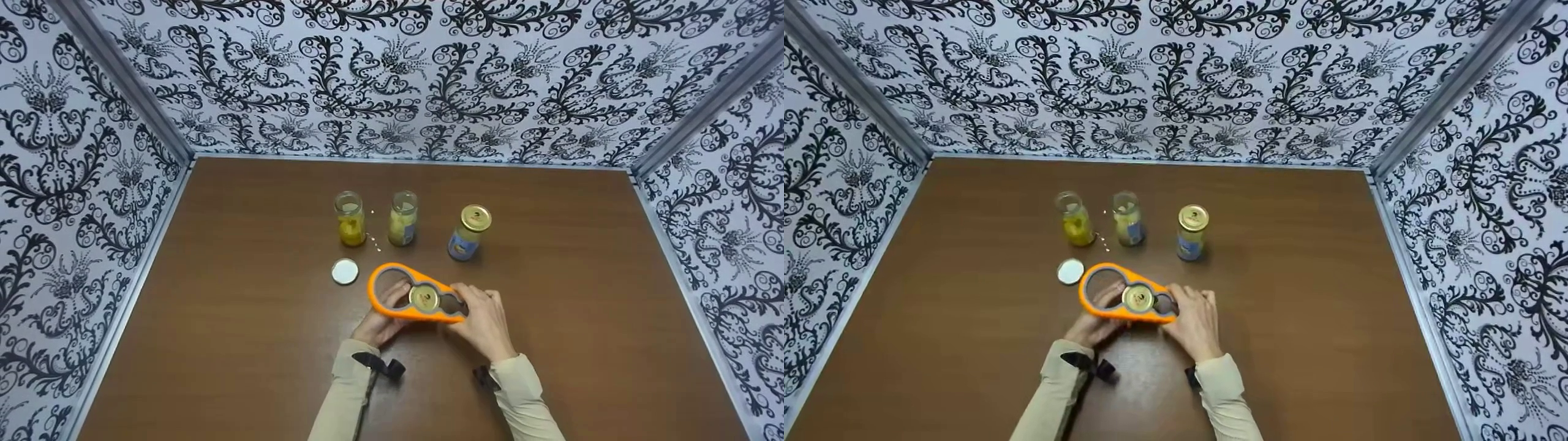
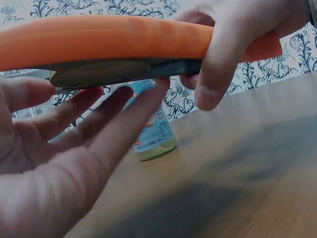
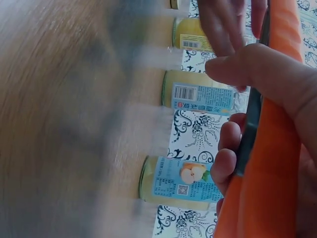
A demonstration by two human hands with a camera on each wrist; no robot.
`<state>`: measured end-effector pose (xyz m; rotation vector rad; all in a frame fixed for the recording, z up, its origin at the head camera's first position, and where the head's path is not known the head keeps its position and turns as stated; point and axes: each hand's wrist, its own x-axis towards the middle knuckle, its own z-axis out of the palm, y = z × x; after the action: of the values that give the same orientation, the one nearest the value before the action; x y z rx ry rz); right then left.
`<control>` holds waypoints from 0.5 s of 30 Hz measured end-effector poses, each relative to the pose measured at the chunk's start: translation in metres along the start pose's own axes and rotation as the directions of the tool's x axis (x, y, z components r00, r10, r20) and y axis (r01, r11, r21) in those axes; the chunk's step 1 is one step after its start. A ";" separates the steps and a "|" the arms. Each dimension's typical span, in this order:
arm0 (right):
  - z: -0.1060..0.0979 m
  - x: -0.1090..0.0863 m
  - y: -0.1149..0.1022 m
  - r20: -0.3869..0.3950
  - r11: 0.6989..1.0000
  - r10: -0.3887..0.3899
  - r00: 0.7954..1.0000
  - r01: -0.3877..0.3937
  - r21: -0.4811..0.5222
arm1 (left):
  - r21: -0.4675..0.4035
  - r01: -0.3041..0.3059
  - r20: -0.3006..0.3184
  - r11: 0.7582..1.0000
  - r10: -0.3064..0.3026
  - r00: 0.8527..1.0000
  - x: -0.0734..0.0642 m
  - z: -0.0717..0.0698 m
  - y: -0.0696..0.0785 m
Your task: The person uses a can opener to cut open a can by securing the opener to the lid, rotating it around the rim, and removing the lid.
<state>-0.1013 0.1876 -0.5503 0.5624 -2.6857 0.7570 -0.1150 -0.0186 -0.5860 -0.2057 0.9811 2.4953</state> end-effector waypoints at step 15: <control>0.003 -0.001 0.000 0.048 0.999 0.025 0.999 -0.027 0.035 | -0.152 0.063 0.132 0.986 -0.043 0.990 -0.001 0.001 -0.003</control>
<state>-0.1011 0.1862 -0.5527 0.5621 -2.7328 0.8100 -0.1126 -0.0159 -0.5869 -0.1157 0.7206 2.5027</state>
